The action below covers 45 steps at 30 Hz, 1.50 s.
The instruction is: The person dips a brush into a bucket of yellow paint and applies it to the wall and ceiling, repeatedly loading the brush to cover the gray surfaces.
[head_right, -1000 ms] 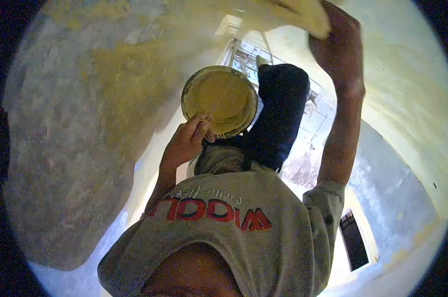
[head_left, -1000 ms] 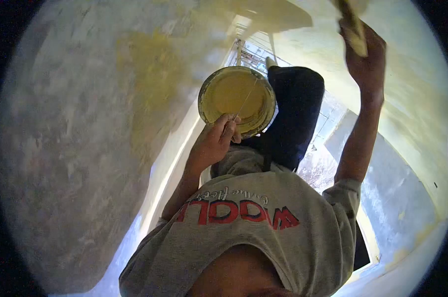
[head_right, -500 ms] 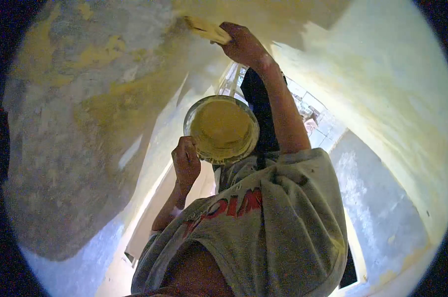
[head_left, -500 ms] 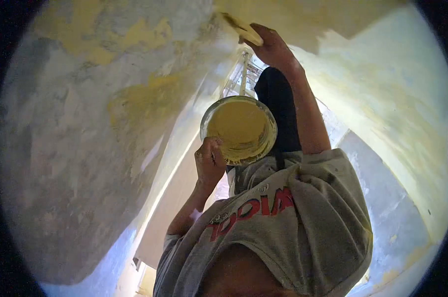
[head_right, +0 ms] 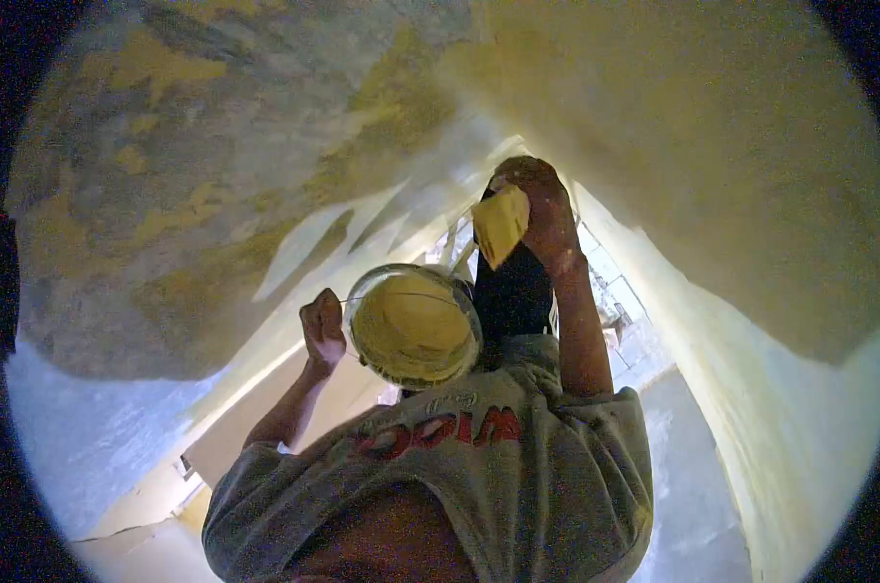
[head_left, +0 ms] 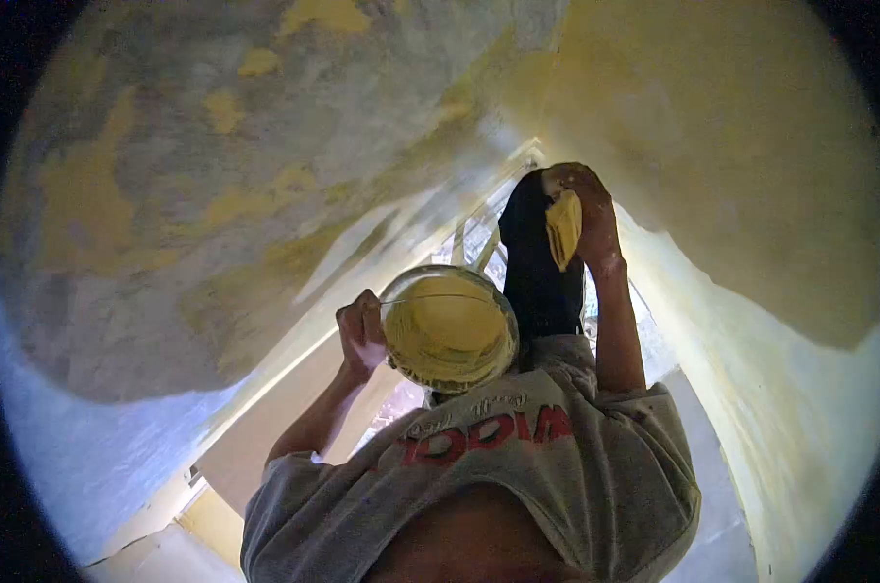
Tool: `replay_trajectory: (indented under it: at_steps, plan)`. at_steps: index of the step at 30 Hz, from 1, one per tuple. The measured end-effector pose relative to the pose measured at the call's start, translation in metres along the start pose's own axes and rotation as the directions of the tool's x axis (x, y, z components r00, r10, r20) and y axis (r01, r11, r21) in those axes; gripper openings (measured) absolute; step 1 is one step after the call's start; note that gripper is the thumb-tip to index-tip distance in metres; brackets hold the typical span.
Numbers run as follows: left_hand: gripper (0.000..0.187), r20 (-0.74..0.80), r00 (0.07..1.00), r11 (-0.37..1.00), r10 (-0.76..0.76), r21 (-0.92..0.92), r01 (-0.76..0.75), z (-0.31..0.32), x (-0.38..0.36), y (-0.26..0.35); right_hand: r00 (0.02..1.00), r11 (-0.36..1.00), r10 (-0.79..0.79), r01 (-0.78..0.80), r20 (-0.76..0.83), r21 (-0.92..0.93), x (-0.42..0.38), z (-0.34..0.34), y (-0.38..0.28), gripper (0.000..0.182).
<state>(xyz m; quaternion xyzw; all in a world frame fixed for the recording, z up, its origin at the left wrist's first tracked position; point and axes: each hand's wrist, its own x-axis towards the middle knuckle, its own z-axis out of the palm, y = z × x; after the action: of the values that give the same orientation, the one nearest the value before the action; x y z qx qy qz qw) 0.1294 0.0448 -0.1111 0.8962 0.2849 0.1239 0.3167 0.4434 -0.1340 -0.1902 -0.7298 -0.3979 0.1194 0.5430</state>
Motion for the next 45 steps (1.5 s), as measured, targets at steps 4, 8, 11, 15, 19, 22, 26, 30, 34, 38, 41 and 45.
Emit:
replay_trajectory:
  at_steps: [4, 8, 11, 15, 19, 22, 26, 30, 34, 38, 41, 45]
  plan:
    - [0.024, 0.02, 0.99, 0.988, -0.141, -0.062, 0.142, -0.009, 0.001, 0.019, 0.878, 0.754, 0.478, -0.395, -0.025, 0.525, -0.047, 0.007, -0.002, 0.01]
    - [0.022, -0.224, 0.974, 0.987, -0.024, 0.149, 0.059, 0.014, 0.011, 0.004, 0.869, 0.877, 0.477, -0.461, -0.127, 0.138, -0.093, 0.012, -0.009, 0.025]
    - [0.023, -0.211, 0.976, 0.998, -0.059, 0.022, 0.066, 0.01, 0.02, 0.017, 0.9, 0.908, 0.418, -0.408, -0.126, 0.095, -0.088, 0.02, -0.031, 0.023]
    - [0.018, -0.185, 0.958, 0.97, -0.219, 0.066, 0.234, 0.005, 0.017, 0.024, 0.895, 0.835, 0.411, -0.446, 0.173, 0.324, -0.079, 0.04, -0.035, 0.023]
    - [0.017, -0.187, 0.97, 0.98, -0.156, -0.153, 0.129, -0.006, 0.011, 0.02, 0.943, 0.912, 0.246, -0.304, 0.225, 0.276, -0.095, 0.067, -0.04, 0.012]
    - [0.026, -0.299, 0.937, 0.961, -0.181, -0.258, 0.103, 0.001, -0.005, 0.018, 0.89, 0.876, 0.364, -0.428, 0.276, 0.224, -0.094, 0.072, -0.057, 0.021]
    - [0.031, -0.376, 0.88, 0.942, -0.292, -0.273, 0.196, 0.018, -0.059, -0.011, 0.862, 0.834, 0.435, -0.495, 0.26, 0.245, -0.105, 0.079, -0.05, 0.025]
    - [0.045, -0.26, 0.728, 0.693, -0.634, -0.609, 0.387, 0.051, -0.11, -0.02, 0.84, 0.804, 0.483, -0.537, 0.246, 0.255, -0.114, 0.081, -0.048, 0.023]
    - [0.055, -0.191, 0.656, 0.423, -0.73, -0.88, 0.215, 0.088, -0.121, -0.024, 0.845, 0.79, 0.514, -0.534, 0.15, 0.3, -0.112, 0.083, -0.065, 0.025]
    - [0.056, -0.152, 0.668, 0.233, -0.728, -0.972, 0.032, 0.1, -0.128, -0.038, 0.814, 0.764, 0.56, -0.58, 0.156, 0.283, -0.12, 0.085, -0.065, 0.029]
    - [0.055, -0.215, 0.669, 0.364, -0.711, -0.927, 0.089, 0.104, -0.133, -0.048, 0.86, 0.808, 0.504, -0.502, 0.08, 0.309, -0.123, 0.093, -0.058, 0.027]
    - [0.051, -0.256, 0.635, 0.418, -0.728, -0.901, 0.116, 0.099, -0.126, -0.035, 0.811, 0.79, 0.584, -0.579, 0.037, 0.201, -0.124, 0.095, -0.061, 0.031]
